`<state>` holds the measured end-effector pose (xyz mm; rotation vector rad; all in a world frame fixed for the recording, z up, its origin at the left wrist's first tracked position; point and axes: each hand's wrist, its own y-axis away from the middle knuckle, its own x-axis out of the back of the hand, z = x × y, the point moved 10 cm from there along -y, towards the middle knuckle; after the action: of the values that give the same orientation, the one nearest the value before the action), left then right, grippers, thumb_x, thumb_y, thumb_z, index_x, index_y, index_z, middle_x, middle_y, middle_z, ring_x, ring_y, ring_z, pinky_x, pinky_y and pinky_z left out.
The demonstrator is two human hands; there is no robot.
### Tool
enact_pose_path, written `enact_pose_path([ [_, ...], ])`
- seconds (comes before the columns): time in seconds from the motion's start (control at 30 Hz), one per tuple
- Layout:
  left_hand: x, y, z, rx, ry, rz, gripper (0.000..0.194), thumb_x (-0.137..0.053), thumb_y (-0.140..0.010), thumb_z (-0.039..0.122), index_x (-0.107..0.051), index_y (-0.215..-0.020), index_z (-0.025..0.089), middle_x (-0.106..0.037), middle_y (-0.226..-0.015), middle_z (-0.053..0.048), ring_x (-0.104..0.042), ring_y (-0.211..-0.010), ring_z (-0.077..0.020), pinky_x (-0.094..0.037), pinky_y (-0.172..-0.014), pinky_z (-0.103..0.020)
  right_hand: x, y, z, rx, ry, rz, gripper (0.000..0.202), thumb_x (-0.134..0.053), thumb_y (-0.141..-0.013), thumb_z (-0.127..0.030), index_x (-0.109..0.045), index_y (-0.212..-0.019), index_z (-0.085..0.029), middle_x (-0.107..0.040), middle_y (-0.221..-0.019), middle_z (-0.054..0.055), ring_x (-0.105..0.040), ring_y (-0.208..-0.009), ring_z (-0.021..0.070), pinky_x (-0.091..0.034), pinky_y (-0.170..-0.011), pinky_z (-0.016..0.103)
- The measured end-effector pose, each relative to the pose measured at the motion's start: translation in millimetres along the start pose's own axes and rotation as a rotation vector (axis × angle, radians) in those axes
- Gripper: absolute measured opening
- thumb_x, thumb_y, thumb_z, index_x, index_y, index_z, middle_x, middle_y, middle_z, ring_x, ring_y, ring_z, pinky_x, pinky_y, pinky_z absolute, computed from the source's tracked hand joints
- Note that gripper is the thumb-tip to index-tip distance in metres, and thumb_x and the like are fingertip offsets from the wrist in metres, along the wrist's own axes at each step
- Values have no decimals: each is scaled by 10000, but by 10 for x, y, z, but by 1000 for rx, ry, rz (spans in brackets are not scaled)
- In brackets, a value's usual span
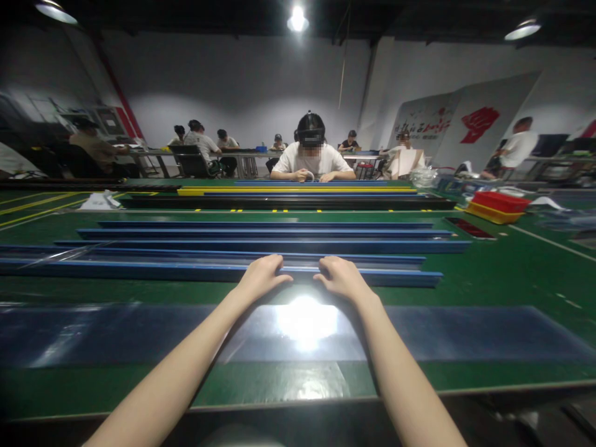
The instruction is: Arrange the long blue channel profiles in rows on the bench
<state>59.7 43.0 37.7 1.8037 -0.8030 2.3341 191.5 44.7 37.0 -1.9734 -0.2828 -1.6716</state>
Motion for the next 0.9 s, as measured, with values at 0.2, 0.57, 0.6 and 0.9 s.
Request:
enact_pose_path([
  [0.2,3,20,35,-10,-53,-32,266,-596,-754,440,-513,-784,189,-618,-823,-36,-583,-801,-197,-390,-658,-270,44,16,-13,4,1,21,205,-490,-806,-385,-542,-752,-194,-597,-773,31,-524,-728,157,-292,-595,233],
  [0.57,3,34,35,4,-123,-52,276,-566,-774,459,-518,-827,193,-641,-880,-49,-593,-854,-210,-400,-700,-283,101,17,29,-43,23,39,253,-513,-787,-435,-556,-731,-193,-597,-785,34,-526,-710,156,-295,-576,237],
  [0.6,1,35,35,1,-128,-52,279,-565,-775,460,-519,-834,192,-641,-880,-49,-593,-853,-210,-401,-698,-283,98,16,27,-40,24,39,254,-515,-787,-435,-556,-732,-191,-596,-785,33,-527,-712,156,-296,-578,237],
  [0.9,-44,46,65,-39,-171,-64,281,-509,-813,461,-562,-843,187,-631,-904,-50,-594,-856,-209,-408,-704,-289,105,27,16,-40,61,32,260,-508,-795,-442,-564,-737,-194,-619,-794,37,-542,-744,163,-291,-584,236],
])
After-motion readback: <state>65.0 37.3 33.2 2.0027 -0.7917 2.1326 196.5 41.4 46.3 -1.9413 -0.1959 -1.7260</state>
